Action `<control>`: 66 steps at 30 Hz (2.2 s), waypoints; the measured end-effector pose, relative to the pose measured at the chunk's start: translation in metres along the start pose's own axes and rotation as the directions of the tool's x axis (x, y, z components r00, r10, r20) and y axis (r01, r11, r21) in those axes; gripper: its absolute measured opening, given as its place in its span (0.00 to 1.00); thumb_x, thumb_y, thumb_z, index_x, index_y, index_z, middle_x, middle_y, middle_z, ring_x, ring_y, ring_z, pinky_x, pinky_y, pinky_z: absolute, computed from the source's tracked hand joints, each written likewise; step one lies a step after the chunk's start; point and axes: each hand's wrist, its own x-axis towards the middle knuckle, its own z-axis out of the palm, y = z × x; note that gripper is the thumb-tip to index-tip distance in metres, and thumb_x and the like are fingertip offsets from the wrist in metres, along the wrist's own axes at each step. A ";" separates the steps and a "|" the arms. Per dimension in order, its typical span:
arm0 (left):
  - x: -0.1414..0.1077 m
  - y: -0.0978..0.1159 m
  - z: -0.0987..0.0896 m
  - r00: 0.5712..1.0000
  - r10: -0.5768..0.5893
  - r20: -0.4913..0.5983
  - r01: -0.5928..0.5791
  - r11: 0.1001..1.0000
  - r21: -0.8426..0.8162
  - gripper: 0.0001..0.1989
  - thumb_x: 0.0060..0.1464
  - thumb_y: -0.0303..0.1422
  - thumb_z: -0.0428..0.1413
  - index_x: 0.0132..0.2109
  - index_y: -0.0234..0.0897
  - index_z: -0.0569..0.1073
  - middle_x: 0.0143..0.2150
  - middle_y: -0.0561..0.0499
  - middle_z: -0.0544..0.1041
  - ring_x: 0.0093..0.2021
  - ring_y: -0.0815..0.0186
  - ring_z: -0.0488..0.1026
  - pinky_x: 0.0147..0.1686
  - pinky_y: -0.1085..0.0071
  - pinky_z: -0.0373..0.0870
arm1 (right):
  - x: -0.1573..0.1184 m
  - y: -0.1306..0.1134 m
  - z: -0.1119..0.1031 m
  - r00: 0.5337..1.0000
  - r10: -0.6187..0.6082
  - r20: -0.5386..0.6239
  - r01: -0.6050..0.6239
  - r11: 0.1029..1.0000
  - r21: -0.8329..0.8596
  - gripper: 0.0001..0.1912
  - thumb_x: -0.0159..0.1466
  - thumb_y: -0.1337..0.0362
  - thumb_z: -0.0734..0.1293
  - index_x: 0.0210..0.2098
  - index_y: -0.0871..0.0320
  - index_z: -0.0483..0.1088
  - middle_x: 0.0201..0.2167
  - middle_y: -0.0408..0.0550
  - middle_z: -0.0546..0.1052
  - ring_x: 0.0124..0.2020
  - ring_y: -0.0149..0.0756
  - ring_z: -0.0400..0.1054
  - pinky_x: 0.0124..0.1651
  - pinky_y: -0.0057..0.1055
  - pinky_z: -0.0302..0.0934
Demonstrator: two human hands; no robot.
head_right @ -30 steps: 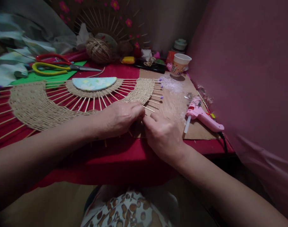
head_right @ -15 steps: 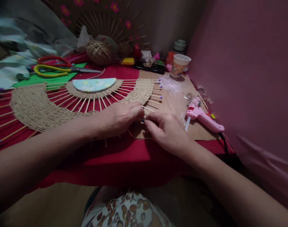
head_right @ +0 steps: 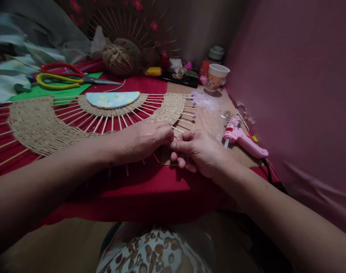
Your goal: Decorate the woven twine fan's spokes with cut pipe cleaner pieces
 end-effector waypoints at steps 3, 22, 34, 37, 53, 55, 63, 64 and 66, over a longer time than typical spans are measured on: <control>0.000 -0.002 0.002 0.999 0.021 -0.026 -0.021 1.000 -0.009 0.10 0.62 0.28 0.41 0.36 0.34 0.66 0.35 0.49 0.72 0.31 0.69 0.66 0.28 0.74 0.59 | 0.001 0.001 -0.002 1.000 -0.006 0.001 0.006 0.999 -0.042 0.12 0.50 0.61 0.73 0.21 0.61 0.68 0.17 0.43 0.73 0.12 0.21 0.60 0.09 0.17 0.46; -0.002 -0.008 0.004 0.999 -0.032 -0.036 0.024 0.981 -0.190 0.10 0.61 0.30 0.42 0.36 0.36 0.68 0.34 0.52 0.73 0.31 0.70 0.67 0.28 0.74 0.59 | -0.010 -0.003 0.001 0.999 -0.030 -0.015 0.027 0.985 -0.169 0.07 0.58 0.63 0.66 0.28 0.60 0.68 0.22 0.45 0.75 0.16 0.26 0.66 0.12 0.20 0.55; -0.002 -0.002 0.005 0.993 -0.035 -0.116 0.013 0.982 -0.188 0.07 0.61 0.29 0.43 0.38 0.36 0.65 0.35 0.51 0.74 0.31 0.71 0.68 0.28 0.74 0.60 | -0.002 -0.001 0.005 0.997 -0.053 -0.047 0.038 0.960 -0.276 0.05 0.59 0.68 0.63 0.27 0.61 0.67 0.18 0.43 0.72 0.13 0.27 0.64 0.08 0.20 0.54; -0.002 -0.004 0.008 0.993 -0.054 -0.105 0.029 0.973 -0.229 0.09 0.62 0.30 0.42 0.37 0.37 0.65 0.34 0.53 0.73 0.29 0.72 0.67 0.26 0.75 0.60 | -0.001 0.000 0.005 0.997 -0.058 -0.053 0.041 0.958 -0.282 0.06 0.59 0.67 0.63 0.26 0.61 0.66 0.18 0.43 0.72 0.13 0.28 0.65 0.08 0.20 0.54; -0.012 0.016 -0.026 0.990 -0.110 0.083 0.114 0.993 -0.040 0.07 0.59 0.27 0.43 0.42 0.36 0.64 0.42 0.47 0.71 0.35 0.67 0.68 0.31 0.72 0.64 | -0.007 -0.009 0.003 0.994 -0.093 -0.050 0.072 0.946 -0.317 0.15 0.58 0.52 0.67 0.30 0.58 0.65 0.18 0.42 0.72 0.12 0.25 0.62 0.09 0.19 0.52; -0.019 0.013 -0.038 0.994 -0.105 0.039 0.104 0.994 0.034 0.08 0.57 0.26 0.46 0.44 0.36 0.65 0.42 0.47 0.71 0.36 0.67 0.68 0.31 0.72 0.63 | -0.010 -0.017 0.002 0.987 -0.143 -0.067 0.114 0.937 -0.330 0.16 0.58 0.51 0.67 0.27 0.58 0.65 0.15 0.41 0.70 0.11 0.24 0.60 0.10 0.19 0.50; -0.044 -0.011 -0.069 0.951 -0.309 0.017 0.306 0.948 0.088 0.06 0.56 0.28 0.48 0.36 0.35 0.70 0.32 0.50 0.74 0.31 0.68 0.68 0.28 0.73 0.59 | 0.012 -0.035 0.028 0.824 -0.566 0.002 0.503 0.732 -0.459 0.16 0.61 0.53 0.63 0.24 0.57 0.68 0.16 0.42 0.70 0.13 0.25 0.60 0.12 0.22 0.52; -0.047 -0.013 -0.070 0.944 -0.328 0.028 0.324 0.940 0.105 0.06 0.55 0.28 0.48 0.35 0.35 0.70 0.31 0.51 0.73 0.29 0.69 0.67 0.26 0.73 0.58 | 0.018 -0.036 0.034 0.784 -0.621 0.020 0.553 0.682 -0.479 0.15 0.62 0.55 0.63 0.24 0.57 0.68 0.16 0.41 0.70 0.13 0.24 0.60 0.13 0.22 0.52; -0.053 -0.019 -0.072 0.935 -0.352 0.043 0.344 0.929 0.134 0.07 0.55 0.28 0.48 0.33 0.35 0.70 0.29 0.51 0.73 0.27 0.70 0.65 0.26 0.73 0.56 | 0.027 -0.039 0.047 0.691 -0.720 0.061 0.632 0.562 -0.534 0.13 0.63 0.59 0.62 0.25 0.57 0.69 0.16 0.40 0.70 0.13 0.24 0.60 0.15 0.22 0.53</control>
